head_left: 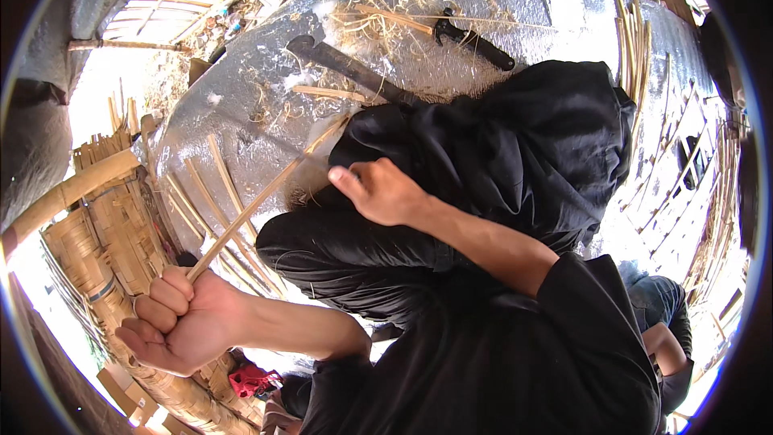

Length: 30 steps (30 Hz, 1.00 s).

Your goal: The person uses a large blade to shave and thin down a wood strip, repeatedly drawing the blade along the surface to remove layers.

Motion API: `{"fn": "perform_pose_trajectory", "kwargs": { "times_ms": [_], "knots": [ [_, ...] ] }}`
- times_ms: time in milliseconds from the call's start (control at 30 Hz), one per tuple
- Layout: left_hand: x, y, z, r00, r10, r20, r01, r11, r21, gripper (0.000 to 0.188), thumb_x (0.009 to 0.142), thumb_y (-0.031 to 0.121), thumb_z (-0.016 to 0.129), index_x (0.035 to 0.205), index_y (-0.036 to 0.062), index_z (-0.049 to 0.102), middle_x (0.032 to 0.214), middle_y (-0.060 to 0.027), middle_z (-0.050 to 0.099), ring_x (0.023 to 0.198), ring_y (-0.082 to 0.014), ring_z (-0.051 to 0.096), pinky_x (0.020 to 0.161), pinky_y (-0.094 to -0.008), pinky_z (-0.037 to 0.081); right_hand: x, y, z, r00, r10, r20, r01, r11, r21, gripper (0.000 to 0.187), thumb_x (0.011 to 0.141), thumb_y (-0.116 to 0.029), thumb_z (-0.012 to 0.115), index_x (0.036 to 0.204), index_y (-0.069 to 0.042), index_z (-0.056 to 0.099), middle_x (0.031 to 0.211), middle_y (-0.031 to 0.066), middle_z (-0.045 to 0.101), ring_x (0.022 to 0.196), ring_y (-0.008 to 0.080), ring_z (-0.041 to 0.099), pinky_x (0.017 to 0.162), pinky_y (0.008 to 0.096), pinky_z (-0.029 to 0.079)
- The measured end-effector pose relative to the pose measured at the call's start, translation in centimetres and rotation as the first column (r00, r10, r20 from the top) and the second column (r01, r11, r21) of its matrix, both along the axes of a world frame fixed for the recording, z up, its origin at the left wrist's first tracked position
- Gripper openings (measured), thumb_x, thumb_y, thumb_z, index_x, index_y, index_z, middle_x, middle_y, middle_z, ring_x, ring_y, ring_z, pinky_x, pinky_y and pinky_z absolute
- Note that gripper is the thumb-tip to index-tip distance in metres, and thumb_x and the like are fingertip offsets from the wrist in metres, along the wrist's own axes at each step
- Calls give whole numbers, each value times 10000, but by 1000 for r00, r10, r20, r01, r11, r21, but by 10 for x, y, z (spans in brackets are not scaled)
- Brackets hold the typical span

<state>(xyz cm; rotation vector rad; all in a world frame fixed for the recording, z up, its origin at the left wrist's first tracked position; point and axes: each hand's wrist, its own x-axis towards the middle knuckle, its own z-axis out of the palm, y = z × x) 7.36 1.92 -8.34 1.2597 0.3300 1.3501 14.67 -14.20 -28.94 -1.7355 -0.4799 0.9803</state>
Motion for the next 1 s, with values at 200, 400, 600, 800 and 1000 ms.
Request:
{"fn": "perform_pose_trajectory", "kwargs": {
  "times_ms": [200,400,600,800,1000],
  "knots": [
    [-14,14,-3,995,99,6,-98,994,-52,490,1041,243,418,641,219,137,535,50,118,476,-97,72,483,-299,104,12,-13,-81,989,-64,-132,24,958,-285,883,1021,-674,362,768,102,700,764,355,658,864,481,707,801,532,533],
    [-25,26,-9,972,234,12,-232,968,-97,481,1013,229,435,655,230,114,533,51,106,484,-92,71,483,-296,94,-10,4,-6,998,60,22,-58,994,-90,774,1027,-630,417,789,45,713,796,353,651,898,518,663,865,546,529],
    [-58,41,-27,989,97,108,-77,981,-179,488,998,232,452,629,227,133,521,54,106,477,-88,67,475,-299,95,7,-27,-110,993,-113,-19,98,927,-362,900,992,-704,427,823,139,691,825,403,647,914,506,690,802,522,540],
    [-104,29,22,904,420,83,-417,907,-55,502,986,213,451,583,235,152,517,64,123,467,-86,91,460,-299,140,-7,-16,-130,970,-120,214,179,943,-280,1001,962,-767,401,873,192,674,840,419,640,912,517,680,818,535,527],
    [-140,51,49,933,304,192,-298,953,-59,509,999,290,482,565,220,224,539,54,193,483,-105,162,485,-302,178,17,-21,-86,993,-71,-93,34,936,-349,1002,962,-784,357,873,162,678,883,409,665,950,492,697,854,516,535]
  ]
}}
